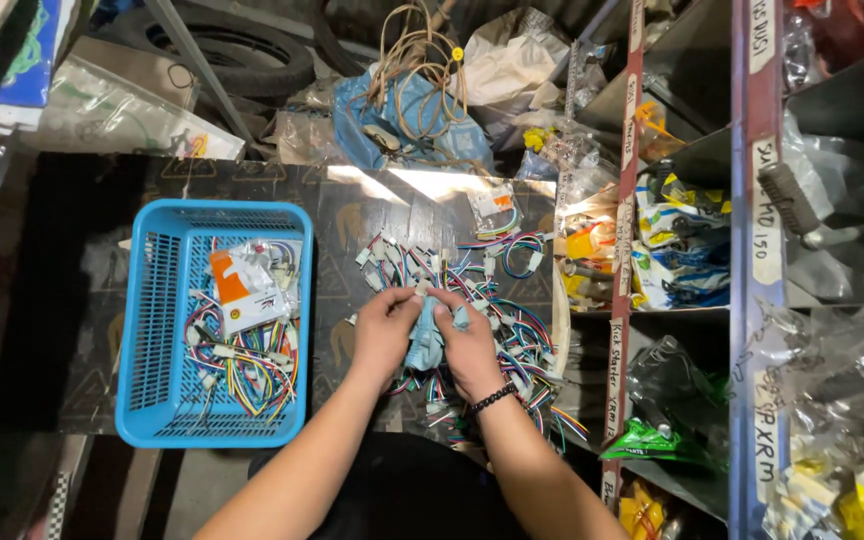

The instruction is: Cleaning and wiping motorcycle wire harnesses with a cloth.

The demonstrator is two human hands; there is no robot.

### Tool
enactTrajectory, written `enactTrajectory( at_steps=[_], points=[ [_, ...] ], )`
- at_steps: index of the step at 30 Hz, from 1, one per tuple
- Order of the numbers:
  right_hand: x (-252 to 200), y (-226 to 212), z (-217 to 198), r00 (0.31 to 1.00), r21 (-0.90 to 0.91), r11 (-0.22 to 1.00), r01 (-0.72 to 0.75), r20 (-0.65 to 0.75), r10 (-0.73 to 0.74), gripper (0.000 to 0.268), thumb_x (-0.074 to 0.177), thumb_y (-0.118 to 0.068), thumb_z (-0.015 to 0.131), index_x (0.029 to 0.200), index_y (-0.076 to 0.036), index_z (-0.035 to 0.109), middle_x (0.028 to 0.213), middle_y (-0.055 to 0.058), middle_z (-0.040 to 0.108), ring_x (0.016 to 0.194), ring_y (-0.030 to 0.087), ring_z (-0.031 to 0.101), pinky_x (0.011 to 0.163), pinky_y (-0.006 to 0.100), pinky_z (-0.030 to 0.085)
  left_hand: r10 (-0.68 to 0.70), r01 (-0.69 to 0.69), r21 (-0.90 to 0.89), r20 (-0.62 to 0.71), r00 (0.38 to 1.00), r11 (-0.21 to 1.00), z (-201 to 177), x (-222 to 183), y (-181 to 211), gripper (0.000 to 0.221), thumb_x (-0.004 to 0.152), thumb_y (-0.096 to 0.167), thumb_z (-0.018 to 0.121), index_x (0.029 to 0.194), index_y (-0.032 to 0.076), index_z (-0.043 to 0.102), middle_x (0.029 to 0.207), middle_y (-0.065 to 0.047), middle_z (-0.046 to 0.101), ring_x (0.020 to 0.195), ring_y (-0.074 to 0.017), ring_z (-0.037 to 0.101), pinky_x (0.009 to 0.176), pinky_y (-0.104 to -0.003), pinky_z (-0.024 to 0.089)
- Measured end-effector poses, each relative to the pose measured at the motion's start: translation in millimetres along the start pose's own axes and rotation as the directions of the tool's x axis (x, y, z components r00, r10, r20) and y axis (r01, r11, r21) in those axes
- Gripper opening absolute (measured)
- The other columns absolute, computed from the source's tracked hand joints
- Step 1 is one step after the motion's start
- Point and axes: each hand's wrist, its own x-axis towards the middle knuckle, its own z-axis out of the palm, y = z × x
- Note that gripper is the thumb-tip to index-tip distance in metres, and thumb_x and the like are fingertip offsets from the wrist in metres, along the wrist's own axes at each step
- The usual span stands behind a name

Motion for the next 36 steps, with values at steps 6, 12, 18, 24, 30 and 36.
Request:
enactTrajectory(
  at_steps=[6,12,18,24,30,36],
  points=[
    [0.3,-2.6,7.3,0.989,0.166,0.985,-0.058,-0.123,0.079,0.031,0.096,-0.005,0.062,0.125,-0.007,0.074,0.094,0.008,0.071,0.087,0.015,0.065,0.081,0.032,0.058,0.153,-0.151,0.030,-0.070,0.986,0.988,-25.8,-28.1,55.1,0.019,0.083,0.027,0.079,0.099,0.017,0.081,0.101,-0.009,0.075,0.102,-0.0285,0.071,0.088,-0.040,0.054],
    [32.7,43.0,-12.0,0.896,0.288,0.953,-0.093,-0.393,0.206,0.021,0.094,-0.006,0.063,0.111,-0.003,0.076,0.091,0.018,0.072,0.077,0.022,0.069,0.070,0.035,0.060,0.039,-0.035,0.054,-0.078,0.996,0.998,-37.2,-43.5,75.1,0.019,0.088,0.033,0.073,0.103,0.023,0.080,0.089,0.001,0.078,0.090,-0.0182,0.074,0.082,-0.036,0.056],
    [12.0,-21.3,5.8,0.927,0.609,0.792,-0.048,-0.268,0.263,0.031,0.096,-0.025,0.070,0.105,0.004,0.075,0.096,0.018,0.075,0.089,0.026,0.074,0.081,0.041,0.061,0.098,-0.060,-0.255,0.137,0.986,0.965,-25.6,-32.9,49.8,0.021,0.099,0.012,0.061,0.112,-0.005,0.064,0.075,-0.012,0.073,0.058,-0.0149,0.068,0.050,-0.024,0.056],
    [2.4,-41.0,6.5,0.974,0.763,0.605,-0.226,0.164,0.157,0.097,0.088,-0.077,0.037,0.128,0.007,0.063,0.118,0.031,0.068,0.112,0.041,0.066,0.103,0.052,0.051,0.083,-0.049,-0.272,0.115,0.990,0.961,-29.6,-25.1,51.8,0.023,0.099,0.015,0.062,0.112,-0.004,0.065,0.075,-0.013,0.071,0.057,-0.0137,0.067,0.048,-0.023,0.055],
    [10.7,-19.9,2.1,0.979,0.560,0.804,-0.197,0.158,0.130,0.038,0.085,-0.005,0.066,0.122,0.004,0.069,0.103,0.019,0.075,0.094,0.026,0.073,0.086,0.037,0.059,0.144,-0.121,-0.243,0.080,0.986,0.963,-29.0,-21.4,40.5,0.018,0.099,0.013,0.060,0.103,-0.002,0.068,0.068,-0.010,0.068,0.052,-0.0126,0.063,0.044,-0.023,0.050],
    [15.8,13.9,9.9,0.980,0.533,0.825,-0.190,0.152,0.128,0.028,0.090,-0.005,0.073,0.117,0.005,0.070,0.095,0.021,0.077,0.085,0.029,0.076,0.076,0.041,0.063,0.180,-0.153,-0.230,0.101,0.978,0.961,-22.0,-29.2,30.8,0.015,0.097,0.010,0.063,0.104,-0.001,0.070,0.065,-0.009,0.065,0.050,-0.0131,0.061,0.046,-0.024,0.049]
  ],
)
